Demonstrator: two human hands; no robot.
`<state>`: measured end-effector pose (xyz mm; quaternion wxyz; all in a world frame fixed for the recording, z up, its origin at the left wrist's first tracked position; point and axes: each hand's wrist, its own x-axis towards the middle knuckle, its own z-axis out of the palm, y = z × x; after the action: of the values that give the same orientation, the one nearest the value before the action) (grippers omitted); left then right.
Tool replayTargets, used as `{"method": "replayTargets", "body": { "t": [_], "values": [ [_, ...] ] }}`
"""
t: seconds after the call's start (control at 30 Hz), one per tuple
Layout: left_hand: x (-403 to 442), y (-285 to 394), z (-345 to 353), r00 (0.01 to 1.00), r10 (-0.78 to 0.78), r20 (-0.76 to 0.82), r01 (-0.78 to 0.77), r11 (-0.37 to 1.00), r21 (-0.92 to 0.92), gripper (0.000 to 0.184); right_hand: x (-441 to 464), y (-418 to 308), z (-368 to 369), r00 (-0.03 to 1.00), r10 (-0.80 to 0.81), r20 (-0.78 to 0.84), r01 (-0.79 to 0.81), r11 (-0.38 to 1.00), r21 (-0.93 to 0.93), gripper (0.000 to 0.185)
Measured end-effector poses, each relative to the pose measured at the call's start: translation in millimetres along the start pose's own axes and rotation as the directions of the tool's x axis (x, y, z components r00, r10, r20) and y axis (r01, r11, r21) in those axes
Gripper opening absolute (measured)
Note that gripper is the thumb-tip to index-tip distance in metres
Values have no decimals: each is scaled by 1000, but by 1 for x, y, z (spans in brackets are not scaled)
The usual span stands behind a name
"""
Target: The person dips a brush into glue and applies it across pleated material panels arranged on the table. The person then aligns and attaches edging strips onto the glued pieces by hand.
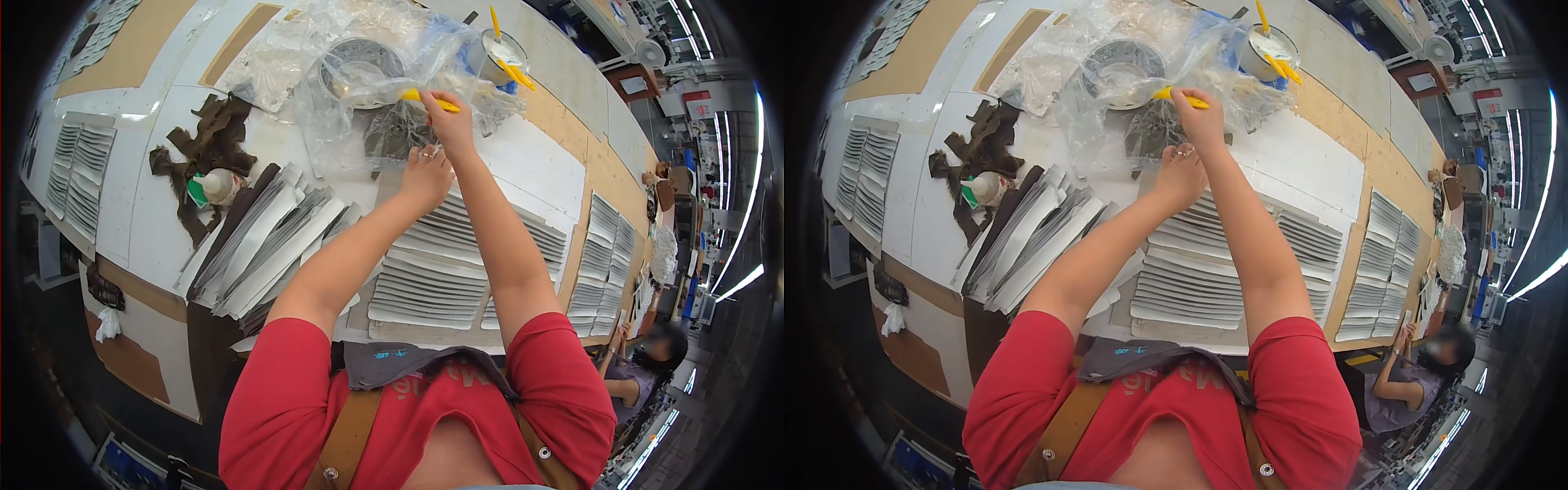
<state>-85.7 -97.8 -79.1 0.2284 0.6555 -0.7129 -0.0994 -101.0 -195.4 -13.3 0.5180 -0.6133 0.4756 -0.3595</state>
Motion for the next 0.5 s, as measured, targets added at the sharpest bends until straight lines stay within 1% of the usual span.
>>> {"method": "replayTargets", "body": {
  "t": [0.03,0.13,0.17,0.27,0.33,0.43,0.5],
  "values": [
    [-6,1,-4,999,15,-32,-15,1000,-11,41,-6,4,-7,1000,-7,8,8,999,-54,23],
    [-28,3,-26,991,26,-135,-39,995,-97,36,-13,16,-27,999,-33,-29,34,998,44,22],
    [-34,1,-32,985,23,-169,-46,990,-133,33,-15,16,-31,999,-32,-28,33,999,43,22],
    [-45,-21,-39,957,-120,-265,55,969,-241,27,-16,1,-30,999,-45,-9,46,997,66,23],
    [-41,-39,-59,910,-186,-371,179,982,-51,27,-11,-3,-16,998,-66,23,63,992,108,25],
    [-32,-70,-82,866,-201,-458,284,951,121,28,-5,11,2,988,157,7,-152,942,299,29],
    [-29,-79,-84,893,-179,-413,206,978,21,29,-6,16,1,976,218,-3,-206,927,314,28]
  ]
}}
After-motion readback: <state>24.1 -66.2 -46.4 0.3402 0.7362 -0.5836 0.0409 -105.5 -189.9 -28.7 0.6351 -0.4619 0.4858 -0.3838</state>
